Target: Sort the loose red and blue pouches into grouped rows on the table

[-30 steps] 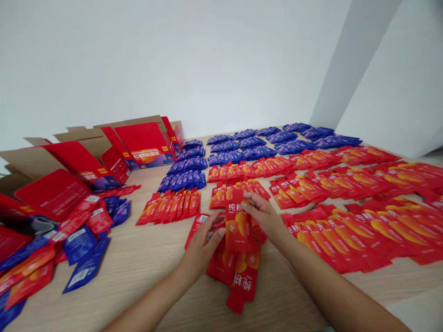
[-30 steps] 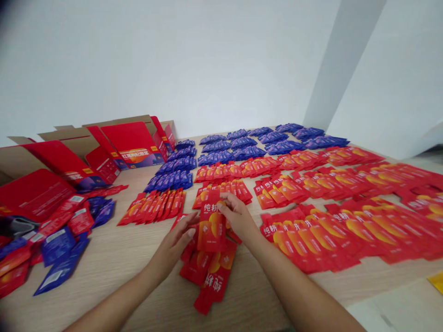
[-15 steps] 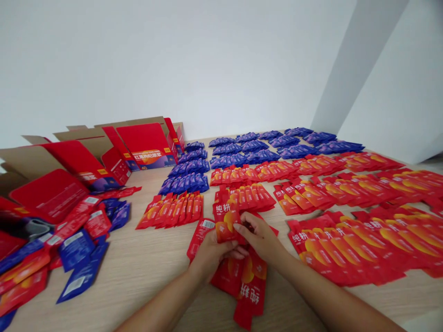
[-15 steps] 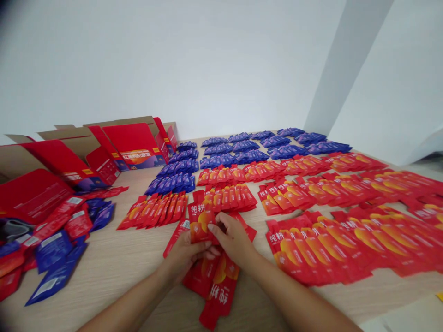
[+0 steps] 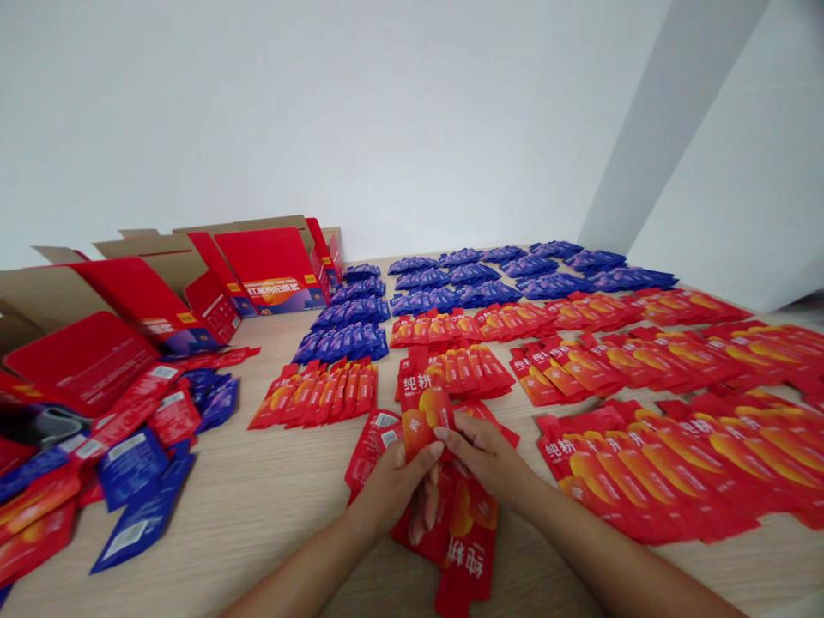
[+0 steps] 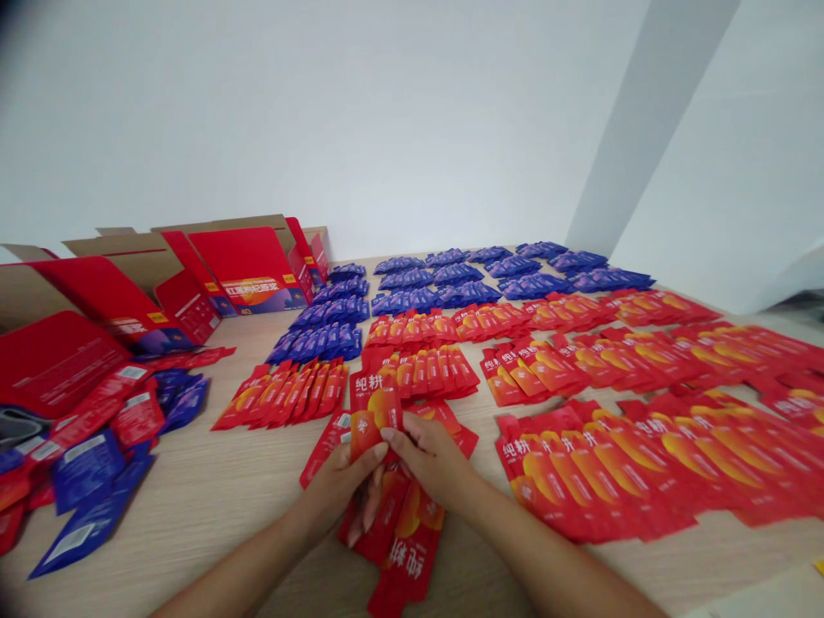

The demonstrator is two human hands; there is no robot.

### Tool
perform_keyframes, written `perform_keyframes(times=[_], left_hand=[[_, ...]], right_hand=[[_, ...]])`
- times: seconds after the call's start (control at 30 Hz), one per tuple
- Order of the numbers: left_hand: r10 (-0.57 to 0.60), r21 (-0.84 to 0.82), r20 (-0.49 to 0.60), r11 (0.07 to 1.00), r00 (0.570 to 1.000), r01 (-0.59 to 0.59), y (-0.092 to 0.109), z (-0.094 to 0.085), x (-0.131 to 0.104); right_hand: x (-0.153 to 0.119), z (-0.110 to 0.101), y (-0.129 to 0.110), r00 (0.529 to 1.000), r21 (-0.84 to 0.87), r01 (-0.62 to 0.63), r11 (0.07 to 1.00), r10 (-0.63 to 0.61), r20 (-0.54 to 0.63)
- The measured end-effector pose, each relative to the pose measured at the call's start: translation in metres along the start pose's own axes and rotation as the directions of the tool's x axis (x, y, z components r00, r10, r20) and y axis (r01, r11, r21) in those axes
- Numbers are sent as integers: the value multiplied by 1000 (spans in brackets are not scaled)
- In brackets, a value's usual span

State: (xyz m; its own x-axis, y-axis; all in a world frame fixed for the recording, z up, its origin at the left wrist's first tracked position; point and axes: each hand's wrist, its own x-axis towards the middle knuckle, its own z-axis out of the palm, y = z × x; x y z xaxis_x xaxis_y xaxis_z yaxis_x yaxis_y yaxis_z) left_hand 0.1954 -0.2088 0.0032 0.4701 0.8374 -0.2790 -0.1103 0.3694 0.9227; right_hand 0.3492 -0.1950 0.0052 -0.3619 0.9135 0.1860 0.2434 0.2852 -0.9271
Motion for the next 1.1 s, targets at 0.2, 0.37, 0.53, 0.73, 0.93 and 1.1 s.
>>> perform_keyframes(times=[0.2, 0.37, 0.53, 0.73, 0.93, 1.1], left_hand=[[213, -20, -324, 973, 922, -232, 20, -5, 1], [123, -232, -416, 944, 901, -235, 35, -22, 3], [74, -353, -405, 907, 911, -231, 33, -30, 7], [49, -371, -405, 904, 913, -213, 27, -30, 9], [129, -354, -375, 895, 918, -270, 24, -8, 2], [88, -376, -209, 912, 974, -163, 15, 21, -7]], right_hand=[[-1, -8, 2, 990, -283, 125, 951, -102, 97], [4, -22, 1, 971, -535, 178, 826, -235, -40], [1, -20, 4, 963, -715, 241, 656, -73, 258], [4, -23, -1, 986, -765, 158, 624, -61, 154], [4, -27, -17, 944, -407, -76, 910, -65, -324], [3, -5, -16, 933, -19, -130, 991, 116, -342]])
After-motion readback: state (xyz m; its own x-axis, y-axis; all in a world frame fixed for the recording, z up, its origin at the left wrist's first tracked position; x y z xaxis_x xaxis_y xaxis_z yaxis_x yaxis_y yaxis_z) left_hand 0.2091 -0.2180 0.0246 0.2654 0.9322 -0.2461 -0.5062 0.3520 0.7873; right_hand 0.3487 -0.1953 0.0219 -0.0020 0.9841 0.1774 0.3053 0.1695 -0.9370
